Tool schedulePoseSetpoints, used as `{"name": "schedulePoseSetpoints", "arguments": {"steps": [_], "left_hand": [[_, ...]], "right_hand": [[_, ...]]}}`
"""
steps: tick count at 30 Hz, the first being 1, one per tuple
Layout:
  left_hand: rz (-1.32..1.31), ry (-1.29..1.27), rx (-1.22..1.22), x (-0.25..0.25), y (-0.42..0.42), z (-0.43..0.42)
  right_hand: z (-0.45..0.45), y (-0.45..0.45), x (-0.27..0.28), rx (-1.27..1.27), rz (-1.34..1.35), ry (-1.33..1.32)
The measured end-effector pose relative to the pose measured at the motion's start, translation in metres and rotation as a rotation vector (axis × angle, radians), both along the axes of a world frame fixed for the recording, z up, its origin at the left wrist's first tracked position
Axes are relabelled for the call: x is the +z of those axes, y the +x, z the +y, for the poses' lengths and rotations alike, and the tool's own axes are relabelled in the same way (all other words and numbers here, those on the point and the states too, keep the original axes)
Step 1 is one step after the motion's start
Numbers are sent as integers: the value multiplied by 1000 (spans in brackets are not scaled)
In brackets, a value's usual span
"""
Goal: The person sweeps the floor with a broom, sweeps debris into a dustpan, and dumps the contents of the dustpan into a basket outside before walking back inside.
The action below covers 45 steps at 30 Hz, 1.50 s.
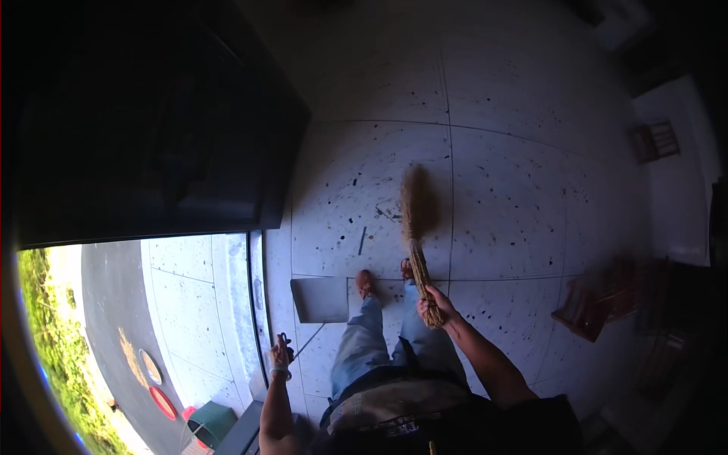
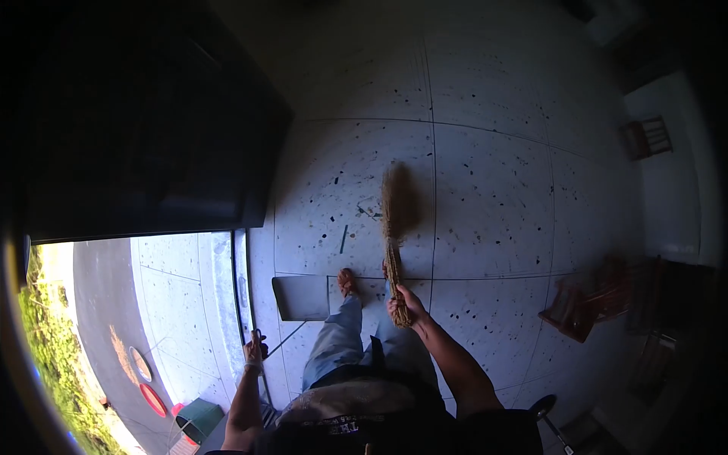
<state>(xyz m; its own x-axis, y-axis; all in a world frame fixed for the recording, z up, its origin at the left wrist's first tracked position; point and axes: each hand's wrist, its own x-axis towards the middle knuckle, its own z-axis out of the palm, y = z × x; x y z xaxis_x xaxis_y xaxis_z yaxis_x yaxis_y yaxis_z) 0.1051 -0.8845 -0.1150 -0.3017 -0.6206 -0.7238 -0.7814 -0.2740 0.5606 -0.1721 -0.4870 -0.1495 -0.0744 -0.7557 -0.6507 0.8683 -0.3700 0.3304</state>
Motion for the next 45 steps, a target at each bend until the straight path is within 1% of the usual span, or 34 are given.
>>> {"name": "schedulePoseSetpoints", "arguments": {"steps": [1,2,4,7,8,10,12,14,16,17,20,21,22,23,24,25,27,29,30,31,34,35,36,40,44,45], "left_hand": [[-8,-7,-3,3,-11,7],[-13,-14,-10,4,-19,11],[-9,-26,-27,1,-26,17],[-12,-75,-49,-11,-32,29],[-14,-102,-59,-15,-34,31],[-28,-111,-69,-20,-44,32],[-26,-101,-71,-30,-54,30],[-107,-145,-146,-43,-68,23],[-174,-169,-209,-68,-75,14],[-190,-237,-270,-72,-85,16],[-211,-308,-365,-78,-115,24],[-221,-298,-383,-81,-124,27],[-270,-333,-447,-95,-128,29],[-260,-325,-457,-102,-134,31],[-252,-316,-470,-105,-143,34],[-271,-316,-499,-105,-152,36],[-308,-320,-556,-99,-173,39],[-332,-266,-512,-99,-188,41],[-345,-237,-494,-98,-194,43],[-331,-191,-459,-86,-204,45],[-257,-310,-417,-118,-202,45],[-343,-176,-430,-100,-215,40],[-344,-180,-435,-97,-219,38],[-356,-177,-461,-100,-230,37],[-348,-230,-490,-96,-246,38],[-359,-223,-475,-95,-247,38]], "right_hand": [[8,-13,20,12,-136,-81],[19,-26,37,20,-128,-109],[37,-48,77,23,-31,-27],[49,-81,113,256,195,282],[45,-96,120,338,288,438],[38,-132,125,429,480,629],[30,-174,104,542,717,761],[18,-215,77,615,895,839],[10,-247,37,612,917,821],[6,-255,21,635,921,810],[-10,-236,15,704,758,886],[-5,-220,9,721,806,872],[-1,-209,15,744,771,844],[-3,-200,39,781,757,856],[10,-195,44,797,701,801],[13,-195,70,829,716,756],[22,-202,106,869,661,746],[12,-201,137,929,783,772],[9,-201,142,956,841,785],[8,-204,138,988,925,793],[-24,-229,103,971,1044,787],[-40,-239,84,970,1103,778],[-56,-248,62,967,1161,770],[-108,-279,-6,1095,1229,781],[-101,-273,-19,1274,1303,795],[-89,-272,-18,1340,1365,801]]}}
